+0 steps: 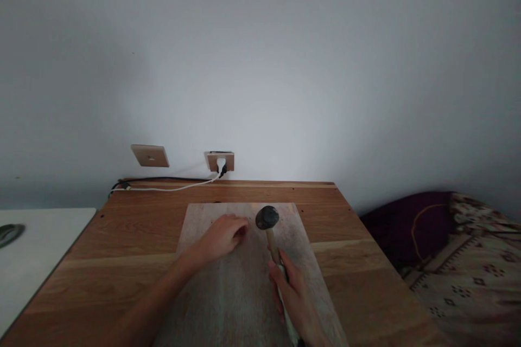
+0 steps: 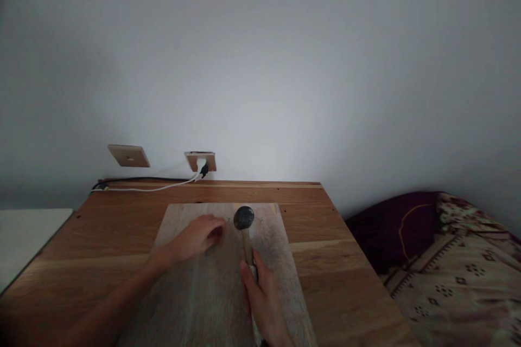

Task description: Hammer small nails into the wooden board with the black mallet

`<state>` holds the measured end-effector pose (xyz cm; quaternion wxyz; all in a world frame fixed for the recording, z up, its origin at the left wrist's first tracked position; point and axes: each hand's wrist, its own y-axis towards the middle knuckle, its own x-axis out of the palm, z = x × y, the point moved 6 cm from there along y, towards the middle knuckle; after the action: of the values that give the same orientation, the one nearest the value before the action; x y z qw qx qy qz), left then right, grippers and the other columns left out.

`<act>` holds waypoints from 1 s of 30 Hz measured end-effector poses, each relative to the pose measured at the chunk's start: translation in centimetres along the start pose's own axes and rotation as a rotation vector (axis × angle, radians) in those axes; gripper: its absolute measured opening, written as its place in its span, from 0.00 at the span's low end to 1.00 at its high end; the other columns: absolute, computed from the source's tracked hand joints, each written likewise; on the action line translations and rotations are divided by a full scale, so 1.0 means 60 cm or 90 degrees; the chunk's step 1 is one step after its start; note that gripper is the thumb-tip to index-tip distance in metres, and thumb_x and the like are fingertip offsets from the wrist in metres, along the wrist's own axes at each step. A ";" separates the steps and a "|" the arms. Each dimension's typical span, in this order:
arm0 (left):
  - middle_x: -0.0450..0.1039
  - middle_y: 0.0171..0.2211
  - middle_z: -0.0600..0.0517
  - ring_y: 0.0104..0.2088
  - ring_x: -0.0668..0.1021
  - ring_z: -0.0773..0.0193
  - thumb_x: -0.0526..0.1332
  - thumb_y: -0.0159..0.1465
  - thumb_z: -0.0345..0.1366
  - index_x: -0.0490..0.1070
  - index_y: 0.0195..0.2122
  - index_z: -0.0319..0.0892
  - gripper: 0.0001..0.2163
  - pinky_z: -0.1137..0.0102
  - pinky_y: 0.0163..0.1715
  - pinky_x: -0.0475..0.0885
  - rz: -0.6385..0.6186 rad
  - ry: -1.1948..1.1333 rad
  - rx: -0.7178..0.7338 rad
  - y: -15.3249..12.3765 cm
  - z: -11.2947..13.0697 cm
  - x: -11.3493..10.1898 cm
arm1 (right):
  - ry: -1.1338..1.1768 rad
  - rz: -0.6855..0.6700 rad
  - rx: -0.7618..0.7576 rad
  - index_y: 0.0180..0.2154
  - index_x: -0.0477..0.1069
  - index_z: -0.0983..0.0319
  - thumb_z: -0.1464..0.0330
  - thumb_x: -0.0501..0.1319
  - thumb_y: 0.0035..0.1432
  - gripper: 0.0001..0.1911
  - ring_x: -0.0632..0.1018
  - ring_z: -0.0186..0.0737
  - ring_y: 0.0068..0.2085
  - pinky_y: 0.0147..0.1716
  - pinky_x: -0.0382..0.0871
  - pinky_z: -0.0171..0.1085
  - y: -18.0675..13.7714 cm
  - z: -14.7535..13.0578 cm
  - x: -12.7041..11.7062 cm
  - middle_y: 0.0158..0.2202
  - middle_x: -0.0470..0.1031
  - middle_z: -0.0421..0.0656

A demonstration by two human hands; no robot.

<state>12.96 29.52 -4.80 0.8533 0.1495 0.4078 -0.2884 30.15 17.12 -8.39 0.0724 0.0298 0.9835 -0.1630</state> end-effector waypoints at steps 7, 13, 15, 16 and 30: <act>0.77 0.35 0.50 0.38 0.78 0.58 0.61 0.62 0.27 0.73 0.34 0.43 0.04 0.66 0.42 0.69 0.153 -0.099 -0.047 0.016 -0.047 -0.023 | -0.001 0.000 -0.004 0.46 0.67 0.62 0.42 0.57 0.63 0.30 0.59 0.29 0.12 0.08 0.54 0.28 0.002 0.002 0.003 0.15 0.60 0.28; 0.77 0.36 0.50 0.39 0.77 0.58 0.62 0.63 0.29 0.73 0.34 0.43 0.03 0.66 0.43 0.70 0.185 -0.087 -0.040 0.014 -0.055 -0.014 | 0.006 -0.009 -0.009 0.49 0.68 0.63 0.41 0.58 0.62 0.32 0.58 0.30 0.12 0.08 0.55 0.28 -0.002 -0.013 0.008 0.13 0.59 0.27; 0.77 0.36 0.50 0.39 0.77 0.58 0.62 0.63 0.30 0.73 0.35 0.43 0.02 0.66 0.44 0.70 0.185 -0.086 -0.035 0.013 -0.056 -0.012 | 0.009 -0.010 -0.004 0.49 0.69 0.63 0.42 0.58 0.61 0.32 0.58 0.30 0.12 0.08 0.55 0.29 -0.001 -0.010 0.009 0.14 0.60 0.28; 0.77 0.36 0.50 0.39 0.77 0.57 0.62 0.63 0.29 0.73 0.35 0.43 0.02 0.65 0.44 0.70 0.187 -0.082 -0.033 0.013 -0.056 -0.011 | 0.010 -0.014 0.000 0.49 0.69 0.62 0.42 0.58 0.61 0.32 0.59 0.30 0.12 0.08 0.55 0.29 0.000 -0.007 0.010 0.15 0.60 0.28; 0.78 0.39 0.47 0.43 0.78 0.56 0.59 0.65 0.28 0.75 0.38 0.43 0.06 0.64 0.47 0.72 0.192 -0.053 0.012 0.010 -0.057 -0.007 | -0.008 -0.037 0.011 0.55 0.69 0.64 0.38 0.58 0.61 0.39 0.61 0.31 0.13 0.09 0.56 0.31 0.009 0.008 0.033 0.16 0.63 0.31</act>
<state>11.04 31.85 -6.60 0.9017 0.2052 0.3422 -0.1667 28.31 17.53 -9.33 0.0735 0.0012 0.9821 -0.1734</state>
